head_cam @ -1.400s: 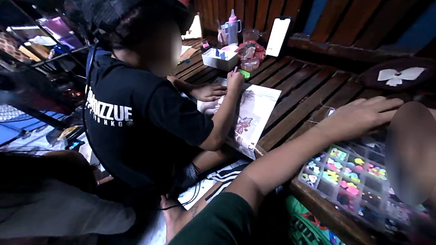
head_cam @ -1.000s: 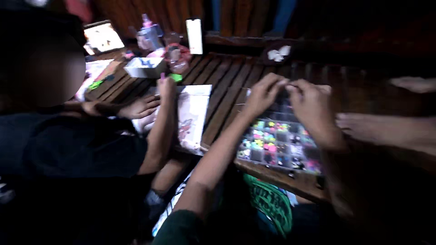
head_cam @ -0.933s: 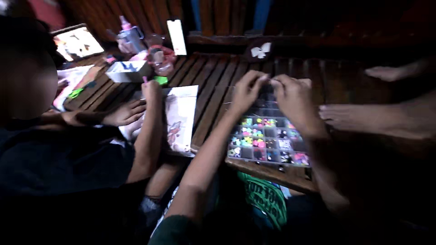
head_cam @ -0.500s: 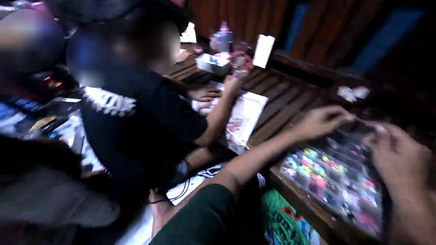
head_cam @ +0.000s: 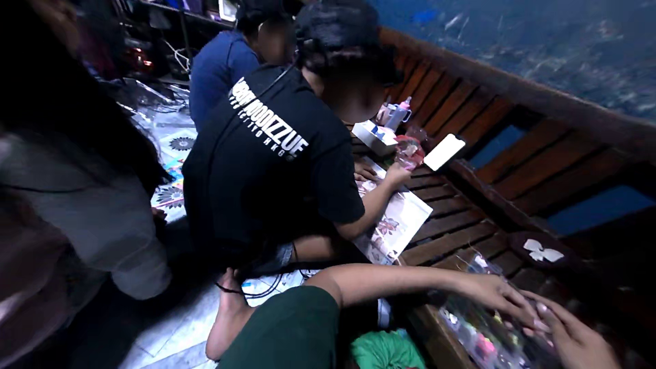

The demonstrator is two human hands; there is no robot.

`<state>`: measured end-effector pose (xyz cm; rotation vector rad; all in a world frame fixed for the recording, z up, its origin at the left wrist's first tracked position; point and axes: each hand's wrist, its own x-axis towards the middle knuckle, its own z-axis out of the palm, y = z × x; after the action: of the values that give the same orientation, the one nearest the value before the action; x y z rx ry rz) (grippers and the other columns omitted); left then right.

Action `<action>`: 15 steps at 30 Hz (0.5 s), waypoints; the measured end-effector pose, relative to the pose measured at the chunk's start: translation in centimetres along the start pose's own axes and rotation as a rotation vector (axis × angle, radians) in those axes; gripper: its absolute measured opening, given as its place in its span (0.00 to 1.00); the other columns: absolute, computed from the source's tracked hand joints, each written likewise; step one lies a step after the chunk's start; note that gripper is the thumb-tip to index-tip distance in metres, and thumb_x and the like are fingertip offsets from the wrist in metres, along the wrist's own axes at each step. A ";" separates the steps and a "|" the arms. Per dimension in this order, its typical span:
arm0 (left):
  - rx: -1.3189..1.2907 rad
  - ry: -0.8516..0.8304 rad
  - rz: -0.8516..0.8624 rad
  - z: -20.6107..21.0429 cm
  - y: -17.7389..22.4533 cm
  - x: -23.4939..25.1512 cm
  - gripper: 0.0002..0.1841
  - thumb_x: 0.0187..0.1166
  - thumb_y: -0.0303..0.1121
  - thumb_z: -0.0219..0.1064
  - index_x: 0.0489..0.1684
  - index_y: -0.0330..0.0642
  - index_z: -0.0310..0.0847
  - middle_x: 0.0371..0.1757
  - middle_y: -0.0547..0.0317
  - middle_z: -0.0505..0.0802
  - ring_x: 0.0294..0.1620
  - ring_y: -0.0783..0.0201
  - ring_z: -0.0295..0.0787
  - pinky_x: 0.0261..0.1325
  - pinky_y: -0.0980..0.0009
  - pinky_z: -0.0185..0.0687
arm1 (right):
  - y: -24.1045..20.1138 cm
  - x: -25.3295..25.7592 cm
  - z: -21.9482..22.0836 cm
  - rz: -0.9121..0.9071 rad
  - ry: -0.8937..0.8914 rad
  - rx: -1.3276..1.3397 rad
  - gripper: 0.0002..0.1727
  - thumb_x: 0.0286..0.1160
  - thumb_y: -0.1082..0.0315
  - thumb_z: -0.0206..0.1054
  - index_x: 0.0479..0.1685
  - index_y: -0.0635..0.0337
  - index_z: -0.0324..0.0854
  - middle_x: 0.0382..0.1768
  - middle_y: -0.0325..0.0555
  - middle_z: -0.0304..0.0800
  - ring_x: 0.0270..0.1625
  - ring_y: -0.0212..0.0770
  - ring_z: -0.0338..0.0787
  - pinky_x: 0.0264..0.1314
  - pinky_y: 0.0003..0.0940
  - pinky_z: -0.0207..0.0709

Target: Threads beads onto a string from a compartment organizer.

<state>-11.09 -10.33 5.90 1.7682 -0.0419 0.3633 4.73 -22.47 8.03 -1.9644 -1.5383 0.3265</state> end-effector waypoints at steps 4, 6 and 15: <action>0.241 0.000 0.051 -1.2 -0.4 0.1 0.13 0.86 0.23 0.59 0.54 0.18 0.85 0.47 0.35 0.92 0.48 0.54 0.88 0.58 0.61 0.80 | 0.9 0.1 -0.9 -0.028 -0.014 0.035 0.21 0.91 0.72 0.44 0.68 0.78 0.76 0.35 0.42 0.90 0.33 0.17 0.84 0.43 0.17 0.80; 0.422 -0.005 0.081 -1.8 -0.7 0.2 0.11 0.85 0.23 0.62 0.47 0.19 0.87 0.43 0.34 0.92 0.47 0.49 0.89 0.57 0.57 0.80 | 1.4 0.1 -1.6 -0.019 -0.024 0.106 0.21 0.92 0.71 0.44 0.67 0.79 0.74 0.32 0.35 0.89 0.31 0.15 0.85 0.40 0.15 0.81; 0.477 0.245 0.136 -2.3 -1.7 6.7 0.27 0.81 0.32 0.71 0.78 0.28 0.74 0.73 0.34 0.85 0.77 0.43 0.80 0.81 0.46 0.69 | 4.3 3.3 -2.6 -0.037 0.004 -0.010 0.24 0.93 0.66 0.45 0.68 0.81 0.74 0.44 0.56 0.87 0.36 0.30 0.86 0.46 0.30 0.84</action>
<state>-4.85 -6.63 6.44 2.1818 0.1086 0.7333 10.51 -20.81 8.04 -1.9403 -1.5752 0.3000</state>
